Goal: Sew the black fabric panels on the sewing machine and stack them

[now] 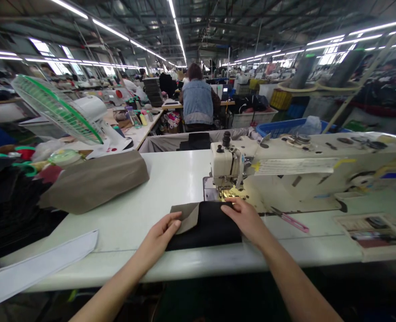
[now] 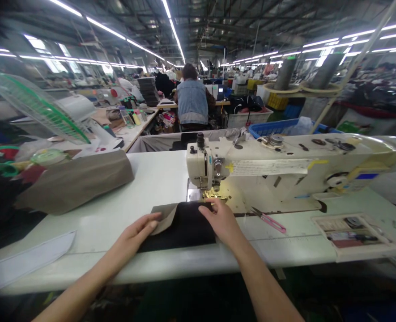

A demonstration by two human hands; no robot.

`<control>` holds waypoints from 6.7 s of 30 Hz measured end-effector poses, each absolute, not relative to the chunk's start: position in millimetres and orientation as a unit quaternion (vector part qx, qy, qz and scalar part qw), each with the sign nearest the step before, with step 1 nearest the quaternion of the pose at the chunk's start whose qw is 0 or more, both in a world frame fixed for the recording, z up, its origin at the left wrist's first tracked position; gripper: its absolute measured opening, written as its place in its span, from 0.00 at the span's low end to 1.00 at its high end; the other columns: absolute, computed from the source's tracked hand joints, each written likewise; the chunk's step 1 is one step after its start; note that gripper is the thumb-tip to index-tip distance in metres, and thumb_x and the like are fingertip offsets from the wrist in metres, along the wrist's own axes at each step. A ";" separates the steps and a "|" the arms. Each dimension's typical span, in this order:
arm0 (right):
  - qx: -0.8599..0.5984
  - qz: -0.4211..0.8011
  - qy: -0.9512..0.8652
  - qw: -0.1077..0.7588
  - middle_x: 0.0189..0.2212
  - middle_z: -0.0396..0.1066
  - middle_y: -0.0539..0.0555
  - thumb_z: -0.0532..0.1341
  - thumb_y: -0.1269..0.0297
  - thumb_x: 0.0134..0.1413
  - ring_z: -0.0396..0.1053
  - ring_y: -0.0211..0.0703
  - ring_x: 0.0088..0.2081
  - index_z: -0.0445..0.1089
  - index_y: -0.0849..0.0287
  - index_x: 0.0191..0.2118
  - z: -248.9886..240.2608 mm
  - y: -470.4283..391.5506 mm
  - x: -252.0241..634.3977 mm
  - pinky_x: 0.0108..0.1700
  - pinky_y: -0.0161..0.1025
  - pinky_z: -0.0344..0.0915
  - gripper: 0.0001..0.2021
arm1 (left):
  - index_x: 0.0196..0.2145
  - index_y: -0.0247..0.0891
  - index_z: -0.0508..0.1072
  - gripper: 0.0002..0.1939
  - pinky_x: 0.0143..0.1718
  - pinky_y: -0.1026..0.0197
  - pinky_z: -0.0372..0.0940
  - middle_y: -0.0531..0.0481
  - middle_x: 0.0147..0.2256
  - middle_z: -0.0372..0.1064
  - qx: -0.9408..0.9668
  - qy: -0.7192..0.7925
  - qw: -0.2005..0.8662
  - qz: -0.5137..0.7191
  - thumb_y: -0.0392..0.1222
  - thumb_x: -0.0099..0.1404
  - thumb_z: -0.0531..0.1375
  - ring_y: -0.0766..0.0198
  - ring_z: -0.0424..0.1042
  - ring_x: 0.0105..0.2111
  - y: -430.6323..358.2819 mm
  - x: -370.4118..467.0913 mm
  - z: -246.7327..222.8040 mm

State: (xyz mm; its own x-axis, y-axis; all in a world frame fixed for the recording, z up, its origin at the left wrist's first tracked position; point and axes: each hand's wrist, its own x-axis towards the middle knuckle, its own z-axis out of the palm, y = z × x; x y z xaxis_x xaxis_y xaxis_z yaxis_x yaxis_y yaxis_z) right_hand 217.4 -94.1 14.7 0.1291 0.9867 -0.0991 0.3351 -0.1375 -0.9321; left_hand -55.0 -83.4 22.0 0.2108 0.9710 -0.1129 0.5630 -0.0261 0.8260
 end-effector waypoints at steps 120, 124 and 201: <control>-0.558 -0.006 -0.788 0.262 0.61 0.67 0.61 0.53 0.68 0.67 0.63 0.53 0.63 0.66 0.63 0.62 -44.4 -149.1 213.6 0.63 0.54 0.64 0.21 | 0.68 0.37 0.56 0.28 0.66 0.38 0.52 0.40 0.70 0.47 0.898 0.420 0.033 0.129 0.42 0.73 0.50 0.46 0.45 0.70 -101.1 0.5 -22.7; -0.559 -0.014 -0.787 0.260 0.58 0.70 0.62 0.54 0.70 0.65 0.65 0.56 0.60 0.68 0.65 0.59 -40.1 -128.9 213.9 0.62 0.55 0.66 0.20 | 0.69 0.37 0.54 0.31 0.67 0.38 0.48 0.39 0.69 0.49 0.925 0.361 0.069 0.096 0.51 0.74 0.52 0.49 0.48 0.70 -83.9 20.7 -15.9; -0.568 0.001 -0.746 0.347 0.45 0.71 0.58 0.55 0.68 0.67 0.68 0.51 0.48 0.72 0.59 0.50 -38.7 -97.5 217.6 0.52 0.52 0.68 0.11 | 0.65 0.45 0.64 0.23 0.66 0.36 0.49 0.44 0.67 0.56 0.944 0.303 0.098 0.087 0.45 0.75 0.50 0.49 0.52 0.68 31.9 17.3 -9.2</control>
State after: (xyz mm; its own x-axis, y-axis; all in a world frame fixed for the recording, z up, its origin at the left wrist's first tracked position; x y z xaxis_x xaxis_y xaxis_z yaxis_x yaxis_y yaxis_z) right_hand 217.6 -97.5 -38.7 -0.1140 0.8483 0.5172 0.8464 0.3555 -0.3965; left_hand 17.3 31.9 -9.2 0.8020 0.5882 0.1044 0.5543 -0.7979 0.2369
